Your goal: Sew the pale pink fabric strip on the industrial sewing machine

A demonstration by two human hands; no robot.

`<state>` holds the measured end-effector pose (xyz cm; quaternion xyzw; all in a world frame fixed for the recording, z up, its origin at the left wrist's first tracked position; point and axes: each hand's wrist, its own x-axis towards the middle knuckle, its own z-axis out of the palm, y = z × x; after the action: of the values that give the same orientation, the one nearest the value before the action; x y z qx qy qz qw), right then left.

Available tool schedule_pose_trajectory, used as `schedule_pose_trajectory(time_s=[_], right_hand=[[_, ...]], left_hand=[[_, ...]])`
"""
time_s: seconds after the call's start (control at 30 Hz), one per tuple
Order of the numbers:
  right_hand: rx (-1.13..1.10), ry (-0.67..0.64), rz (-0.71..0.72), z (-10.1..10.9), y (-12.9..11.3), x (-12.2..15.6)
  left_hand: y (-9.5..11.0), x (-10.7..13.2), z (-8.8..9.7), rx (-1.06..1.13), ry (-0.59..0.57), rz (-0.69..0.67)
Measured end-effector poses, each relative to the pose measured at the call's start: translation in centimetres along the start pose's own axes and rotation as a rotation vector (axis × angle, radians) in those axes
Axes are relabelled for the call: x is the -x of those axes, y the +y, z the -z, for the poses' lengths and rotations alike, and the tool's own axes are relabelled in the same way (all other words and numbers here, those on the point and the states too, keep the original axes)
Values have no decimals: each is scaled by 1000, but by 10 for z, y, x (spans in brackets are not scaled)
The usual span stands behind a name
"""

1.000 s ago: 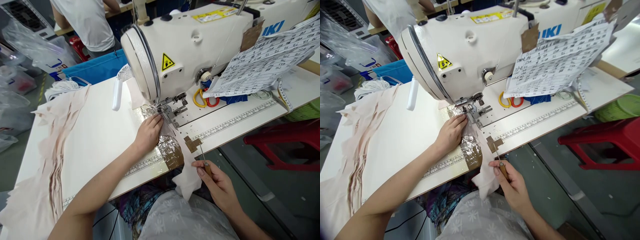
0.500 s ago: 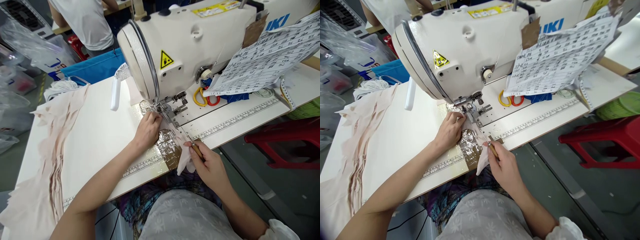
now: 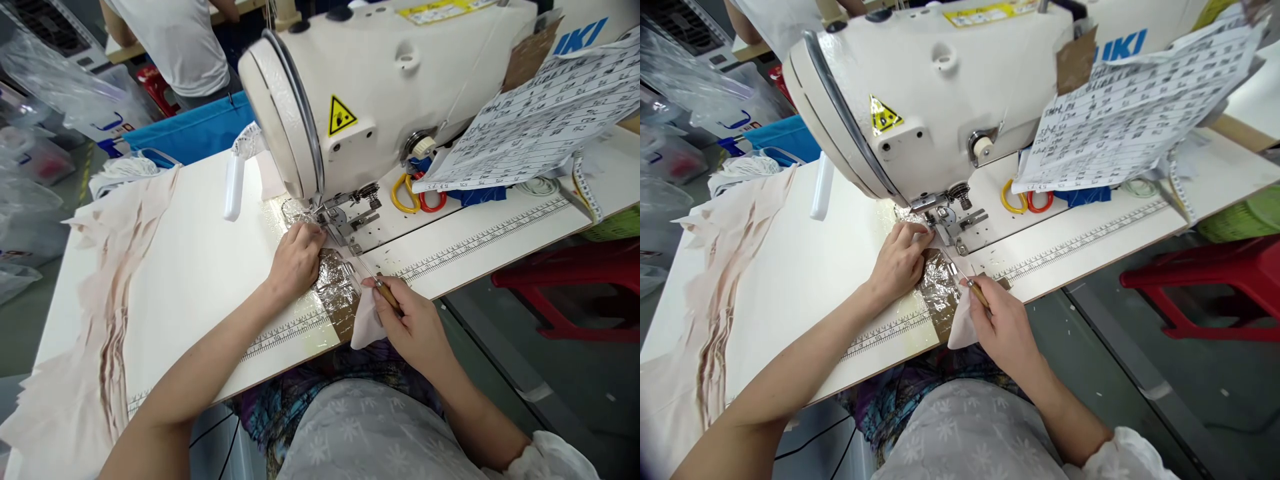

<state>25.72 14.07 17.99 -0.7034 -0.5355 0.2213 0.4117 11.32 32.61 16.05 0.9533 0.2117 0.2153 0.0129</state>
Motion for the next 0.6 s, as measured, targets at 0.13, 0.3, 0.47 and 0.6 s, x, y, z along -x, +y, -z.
schedule_pose_trajectory(time_s=[0.13,0.3,0.47,0.6], right_hand=[[25,-16,0,-1,0,-4],[19,-4,38,-5,0,-12],[14,2,57,-8,1,-21],[31,3,76,-10,2,-25]], left_hand=[[0,1,0,59,-11,-41],[0,1,0,2,-31,-8],[2,2,3,-28,9,24],[5,4,4,30,27,-27]])
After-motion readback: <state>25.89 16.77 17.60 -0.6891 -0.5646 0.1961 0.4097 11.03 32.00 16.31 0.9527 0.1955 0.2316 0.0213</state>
